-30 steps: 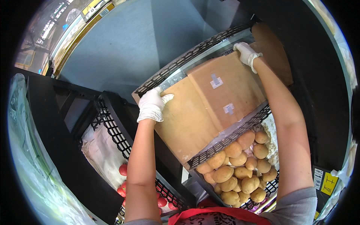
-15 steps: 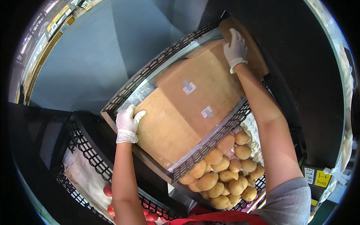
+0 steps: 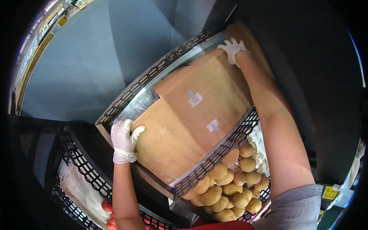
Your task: The person walks through a grocery store aisle and picks up a cardboard box from a produce bin. They carry the box to a nearby area and place it into a trash bin. The person then returns to the produce bin, removes the empty box, and arranges the potatoes and green onions in the display.
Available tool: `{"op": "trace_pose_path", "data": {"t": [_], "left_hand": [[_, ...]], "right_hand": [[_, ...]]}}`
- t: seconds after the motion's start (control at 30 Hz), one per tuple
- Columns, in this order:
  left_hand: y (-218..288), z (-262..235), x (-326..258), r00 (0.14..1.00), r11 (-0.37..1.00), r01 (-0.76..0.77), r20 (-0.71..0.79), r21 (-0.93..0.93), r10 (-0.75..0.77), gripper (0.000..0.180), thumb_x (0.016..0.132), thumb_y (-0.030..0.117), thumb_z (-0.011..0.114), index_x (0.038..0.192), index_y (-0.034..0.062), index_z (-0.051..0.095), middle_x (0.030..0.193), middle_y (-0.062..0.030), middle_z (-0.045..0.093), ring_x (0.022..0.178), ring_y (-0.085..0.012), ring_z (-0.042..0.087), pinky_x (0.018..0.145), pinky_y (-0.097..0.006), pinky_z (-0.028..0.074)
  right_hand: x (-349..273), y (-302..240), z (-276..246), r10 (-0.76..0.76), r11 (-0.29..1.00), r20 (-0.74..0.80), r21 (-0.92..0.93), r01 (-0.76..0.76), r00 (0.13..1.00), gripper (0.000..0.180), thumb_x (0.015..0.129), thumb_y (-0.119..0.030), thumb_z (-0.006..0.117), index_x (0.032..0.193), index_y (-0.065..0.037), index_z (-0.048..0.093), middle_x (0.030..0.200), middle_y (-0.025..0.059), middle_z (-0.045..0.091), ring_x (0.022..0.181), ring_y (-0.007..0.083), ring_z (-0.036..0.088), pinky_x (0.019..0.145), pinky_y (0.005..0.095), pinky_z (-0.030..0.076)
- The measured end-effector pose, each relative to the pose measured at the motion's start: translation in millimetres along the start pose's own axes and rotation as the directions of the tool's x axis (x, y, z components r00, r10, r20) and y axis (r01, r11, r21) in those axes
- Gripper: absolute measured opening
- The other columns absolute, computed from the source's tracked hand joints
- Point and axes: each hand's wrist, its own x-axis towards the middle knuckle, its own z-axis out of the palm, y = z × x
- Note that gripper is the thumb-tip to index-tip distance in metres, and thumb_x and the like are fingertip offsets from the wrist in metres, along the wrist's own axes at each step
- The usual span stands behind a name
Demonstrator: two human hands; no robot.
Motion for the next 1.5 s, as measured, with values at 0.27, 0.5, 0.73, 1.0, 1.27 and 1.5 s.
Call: {"op": "trace_pose_path", "data": {"t": [0.27, 0.5, 0.73, 1.0, 1.27, 1.5], "left_hand": [[8.6, 0.6, -1.8, 0.999, 1.000, 0.001, -0.039, 0.018, -0.001, 0.047, 0.078, 0.049, 0.074, 0.078, 0.0055, 0.058, 0.067, -0.0122, 0.052, 0.067, -0.0343, 0.052, 0.067, -0.043, 0.039], [10.4, -4.0, 12.2, 0.889, 0.899, 0.409, 0.294, -0.159, -0.352, 0.042, 0.078, 0.036, 0.082, 0.093, 0.0008, 0.065, 0.091, -0.0188, 0.068, 0.084, -0.0387, 0.063, 0.078, -0.045, 0.050], [37.3, 18.3, 53.0, 0.971, 0.935, 0.101, 0.237, -0.339, -0.019, 0.096, 0.076, 0.029, 0.084, 0.153, 0.0120, 0.030, 0.138, -0.0252, 0.053, 0.112, -0.0410, 0.062, 0.095, -0.043, 0.051], [48.2, 73.1, 83.4, 0.910, 0.775, 0.367, 0.372, -0.514, -0.184, 0.045, 0.093, 0.032, 0.067, 0.129, 0.0055, 0.060, 0.119, -0.0189, 0.067, 0.110, -0.0359, 0.064, 0.092, -0.040, 0.052], [39.1, 68.6, 94.5, 0.864, 0.777, 0.429, 0.462, -0.460, -0.203, 0.048, 0.094, 0.029, 0.068, 0.126, -0.0061, 0.061, 0.117, -0.0253, 0.067, 0.109, -0.0275, 0.067, 0.095, -0.034, 0.049], [-1.7, 104.9, 92.2, 0.852, 0.744, 0.505, 0.389, -0.437, -0.350, 0.050, 0.095, 0.028, 0.067, 0.128, -0.0079, 0.058, 0.121, -0.0236, 0.067, 0.111, -0.0269, 0.066, 0.097, -0.034, 0.049]], "right_hand": [[10.2, 8.8, -23.4, 0.118, 0.910, 0.209, -0.415, -0.022, 0.971, 0.088, 0.069, -0.028, 0.085, 0.147, -0.022, 0.046, 0.153, 0.0065, 0.043, 0.147, 0.0325, 0.031, 0.115, 0.0557, 0.030], [7.2, 26.5, -26.3, 0.041, 0.971, 0.176, -0.237, 0.002, 0.984, 0.079, 0.063, -0.022, 0.090, 0.136, -0.014, 0.060, 0.138, 0.0078, 0.059, 0.126, 0.0289, 0.057, 0.103, 0.0469, 0.048], [9.2, 28.1, -23.9, 0.052, 0.978, 0.235, -0.207, -0.002, 0.971, 0.065, 0.062, -0.009, 0.088, 0.124, -0.008, 0.067, 0.128, 0.0094, 0.066, 0.116, 0.0275, 0.065, 0.094, 0.0381, 0.057], [6.2, 2.3, -45.2, -0.024, 0.964, 0.260, -0.249, 0.091, 0.965, 0.066, 0.061, -0.007, 0.087, 0.123, -0.005, 0.067, 0.127, 0.0107, 0.067, 0.115, 0.0263, 0.066, 0.095, 0.0379, 0.056], [50.3, -4.7, -6.2, -0.208, 0.972, 0.029, -0.108, 0.210, 0.978, 0.071, 0.074, -0.001, 0.074, 0.141, -0.012, 0.052, 0.144, 0.0091, 0.052, 0.131, 0.0295, 0.051, 0.105, 0.0424, 0.049], [48.4, -51.5, 28.5, 0.107, 0.940, -0.128, 0.337, -0.059, 0.986, 0.066, 0.097, -0.020, 0.049, 0.157, -0.018, 0.022, 0.165, 0.0052, 0.017, 0.152, 0.0285, 0.015, 0.112, 0.0576, 0.034]]}}
